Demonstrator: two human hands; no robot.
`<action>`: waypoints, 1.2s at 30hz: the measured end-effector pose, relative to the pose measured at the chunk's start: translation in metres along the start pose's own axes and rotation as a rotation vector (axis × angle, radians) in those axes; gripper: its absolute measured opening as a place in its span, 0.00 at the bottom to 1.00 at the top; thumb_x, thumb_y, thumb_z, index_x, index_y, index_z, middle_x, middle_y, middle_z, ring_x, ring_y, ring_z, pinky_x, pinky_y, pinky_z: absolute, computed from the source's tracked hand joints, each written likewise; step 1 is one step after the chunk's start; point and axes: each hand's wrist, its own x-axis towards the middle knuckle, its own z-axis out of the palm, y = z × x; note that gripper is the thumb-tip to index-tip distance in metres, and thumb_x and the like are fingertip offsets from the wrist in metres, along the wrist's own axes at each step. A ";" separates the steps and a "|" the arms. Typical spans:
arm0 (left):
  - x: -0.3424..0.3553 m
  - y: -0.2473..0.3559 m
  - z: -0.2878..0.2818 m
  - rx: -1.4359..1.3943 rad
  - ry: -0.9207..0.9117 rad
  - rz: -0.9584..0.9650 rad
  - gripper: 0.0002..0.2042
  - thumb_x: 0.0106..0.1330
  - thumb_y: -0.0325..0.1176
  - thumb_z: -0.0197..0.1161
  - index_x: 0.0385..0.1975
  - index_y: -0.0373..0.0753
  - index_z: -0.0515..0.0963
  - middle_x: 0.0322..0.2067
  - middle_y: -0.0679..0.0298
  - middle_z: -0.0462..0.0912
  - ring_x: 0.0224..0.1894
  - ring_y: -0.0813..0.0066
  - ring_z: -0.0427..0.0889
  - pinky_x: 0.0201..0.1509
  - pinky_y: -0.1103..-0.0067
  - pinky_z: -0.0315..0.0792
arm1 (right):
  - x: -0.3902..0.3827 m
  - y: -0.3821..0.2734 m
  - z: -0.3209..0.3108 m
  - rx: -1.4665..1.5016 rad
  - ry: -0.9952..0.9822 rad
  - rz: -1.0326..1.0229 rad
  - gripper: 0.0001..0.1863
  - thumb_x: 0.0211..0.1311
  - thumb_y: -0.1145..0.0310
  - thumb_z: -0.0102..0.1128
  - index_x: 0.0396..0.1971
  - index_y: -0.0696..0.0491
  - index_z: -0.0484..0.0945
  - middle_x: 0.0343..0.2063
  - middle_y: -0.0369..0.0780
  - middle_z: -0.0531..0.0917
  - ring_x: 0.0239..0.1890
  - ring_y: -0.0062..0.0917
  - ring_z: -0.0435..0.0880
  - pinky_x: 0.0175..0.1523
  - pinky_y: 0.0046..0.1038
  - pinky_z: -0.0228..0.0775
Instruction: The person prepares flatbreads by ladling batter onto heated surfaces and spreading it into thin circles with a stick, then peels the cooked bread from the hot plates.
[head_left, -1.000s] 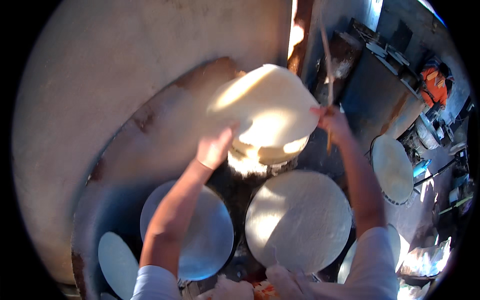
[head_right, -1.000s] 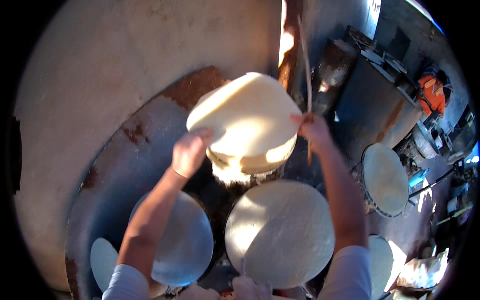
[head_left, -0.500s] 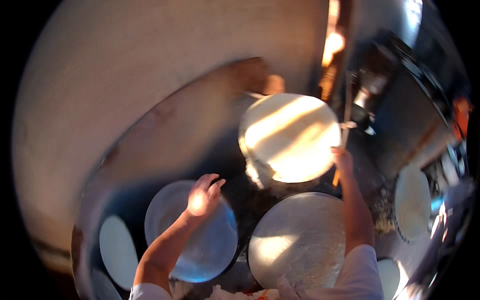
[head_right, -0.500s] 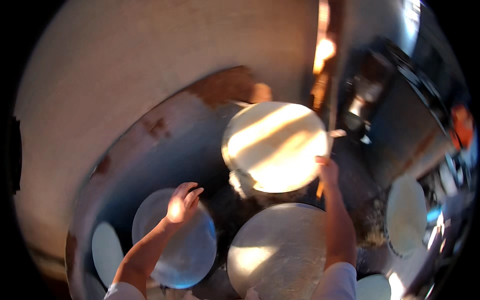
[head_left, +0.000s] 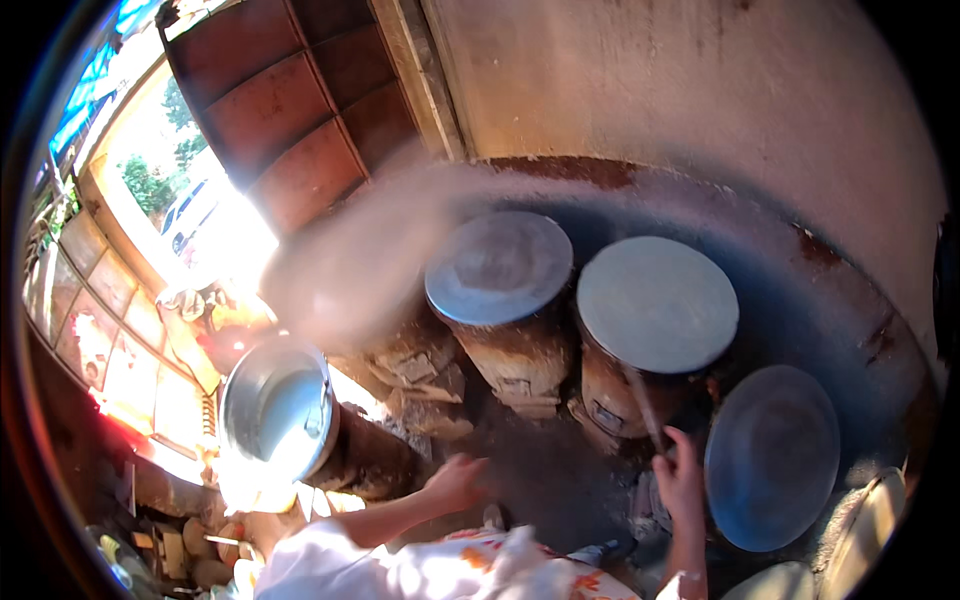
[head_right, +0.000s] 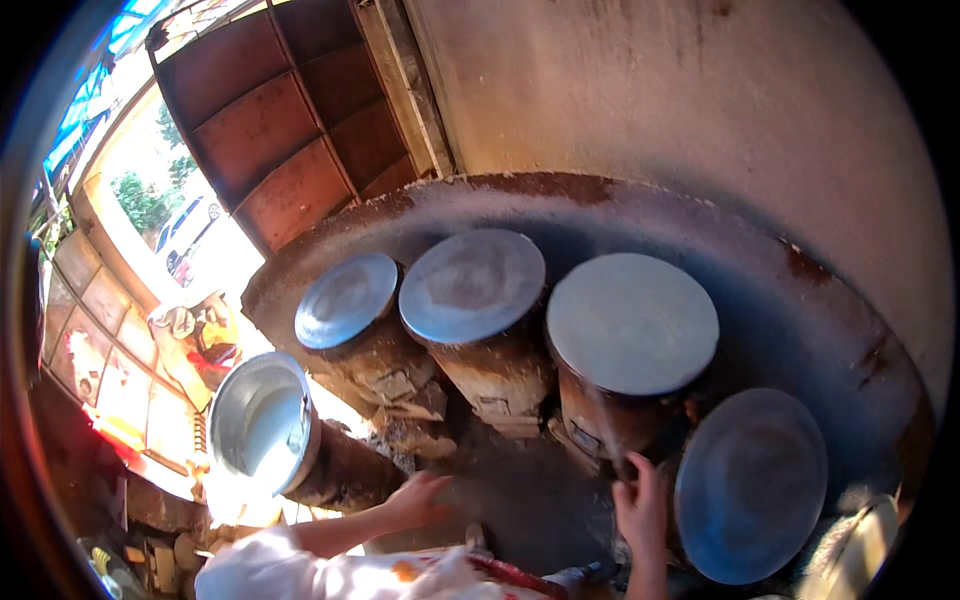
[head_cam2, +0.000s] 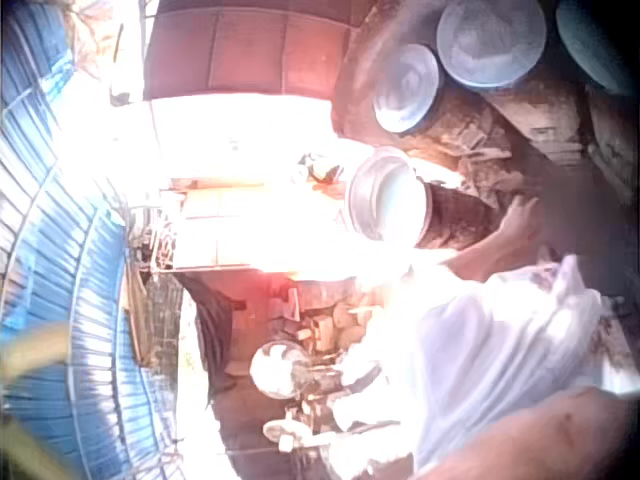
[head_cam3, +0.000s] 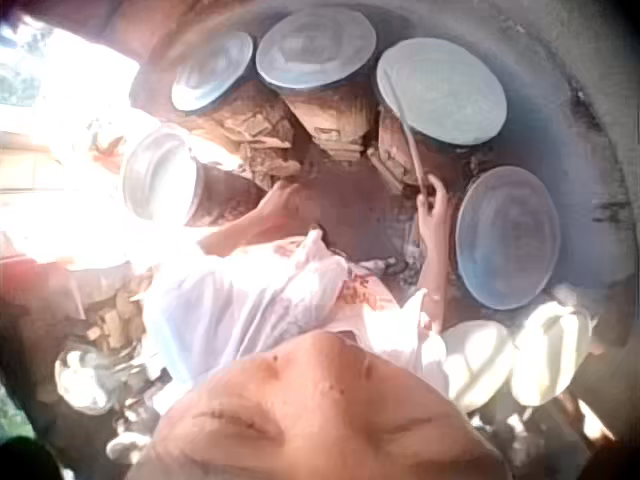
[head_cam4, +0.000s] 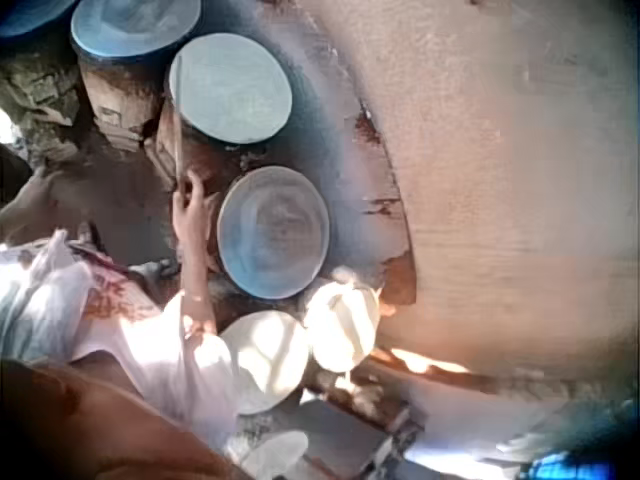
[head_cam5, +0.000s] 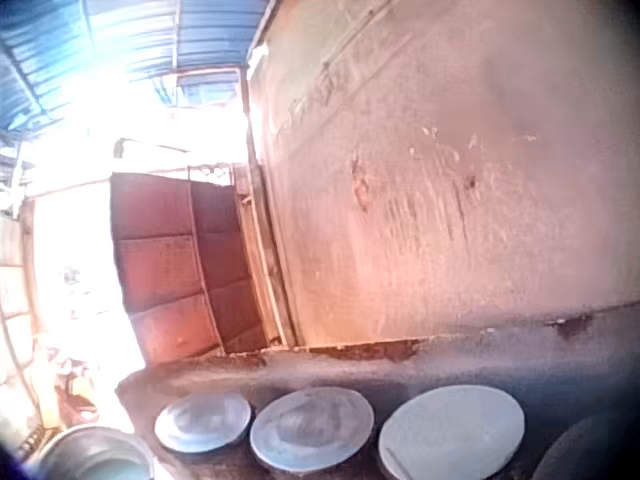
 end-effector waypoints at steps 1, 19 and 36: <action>-0.010 -0.048 -0.013 0.006 0.048 -0.215 0.29 0.48 0.39 0.65 0.53 0.43 0.66 0.45 0.46 0.67 0.48 0.47 0.70 0.51 0.63 0.69 | 0.019 -0.016 0.029 0.082 -0.079 0.009 0.17 0.57 0.70 0.54 0.47 0.54 0.71 0.33 0.45 0.78 0.33 0.32 0.79 0.38 0.32 0.69; 0.027 -0.508 -0.036 -1.748 0.859 -0.970 0.21 0.65 0.52 0.46 0.49 0.45 0.70 0.38 0.52 0.74 0.27 0.67 0.77 0.15 0.74 0.69 | 0.312 -0.105 0.201 -0.476 -0.117 0.351 0.13 0.62 0.64 0.48 0.43 0.48 0.76 0.24 0.41 0.80 0.18 0.28 0.78 0.23 0.32 0.69; -0.172 -0.486 -0.068 -1.503 0.296 -1.009 0.21 0.63 0.32 0.51 0.57 0.43 0.62 0.18 0.66 0.67 0.12 0.83 0.62 0.12 0.84 0.63 | 0.006 -0.266 0.528 -0.285 -1.096 0.031 0.15 0.62 0.72 0.46 0.49 0.50 0.72 0.21 0.39 0.80 0.16 0.19 0.75 0.24 0.22 0.67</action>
